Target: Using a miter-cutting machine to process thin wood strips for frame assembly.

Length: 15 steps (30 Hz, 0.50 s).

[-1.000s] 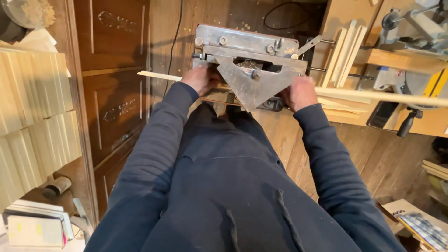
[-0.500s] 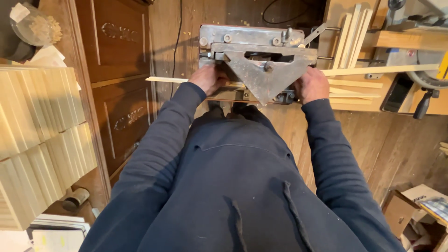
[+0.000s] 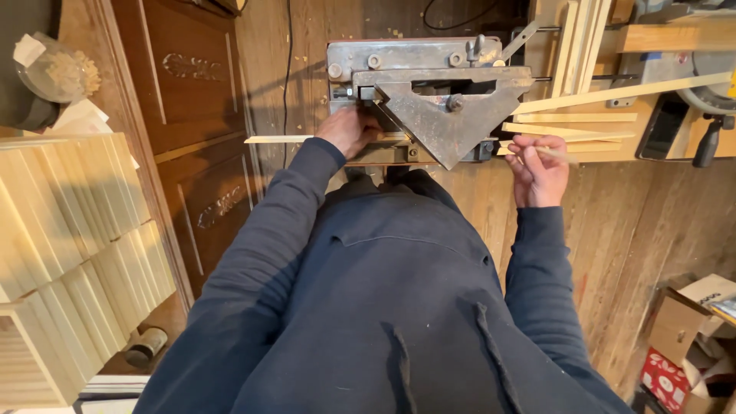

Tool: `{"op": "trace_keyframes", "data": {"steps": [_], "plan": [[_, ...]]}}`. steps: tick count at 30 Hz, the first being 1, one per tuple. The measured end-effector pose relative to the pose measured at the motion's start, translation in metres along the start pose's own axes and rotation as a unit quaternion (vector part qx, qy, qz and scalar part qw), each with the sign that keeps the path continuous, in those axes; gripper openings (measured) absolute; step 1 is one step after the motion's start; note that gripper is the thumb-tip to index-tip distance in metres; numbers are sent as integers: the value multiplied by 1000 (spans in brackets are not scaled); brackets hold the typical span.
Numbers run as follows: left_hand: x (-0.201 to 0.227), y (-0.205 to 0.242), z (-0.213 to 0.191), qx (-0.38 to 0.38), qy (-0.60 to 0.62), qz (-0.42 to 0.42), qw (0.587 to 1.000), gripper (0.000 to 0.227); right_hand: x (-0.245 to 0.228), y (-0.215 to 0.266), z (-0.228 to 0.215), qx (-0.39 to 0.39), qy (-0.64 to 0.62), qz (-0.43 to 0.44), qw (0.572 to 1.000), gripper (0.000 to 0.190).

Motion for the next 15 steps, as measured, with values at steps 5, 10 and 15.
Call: {"op": "trace_keyframes", "data": {"steps": [5, 10, 15], "plan": [[5, 2, -2, -18, 5, -12, 1000, 24, 3, -8, 4, -31, -31, -24, 999, 20], [-3, -3, 4, -9, -1, 14, 1000, 23, -15, -18, 93, -141, 446, 11, 884, 33], [-6, -2, 3, 8, -7, 27, 1000, 23, 52, -21, 117, -233, 374, 322, 838, 29]]}}
Point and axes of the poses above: each hand's wrist, its own y-axis away from the middle knuckle, its own z-axis out of the palm, x = y × z, the point moved 4 cm from there along -y, towards the middle knuckle, and after that the axes turned 7 degrees about -x, right-handed, at the moved point
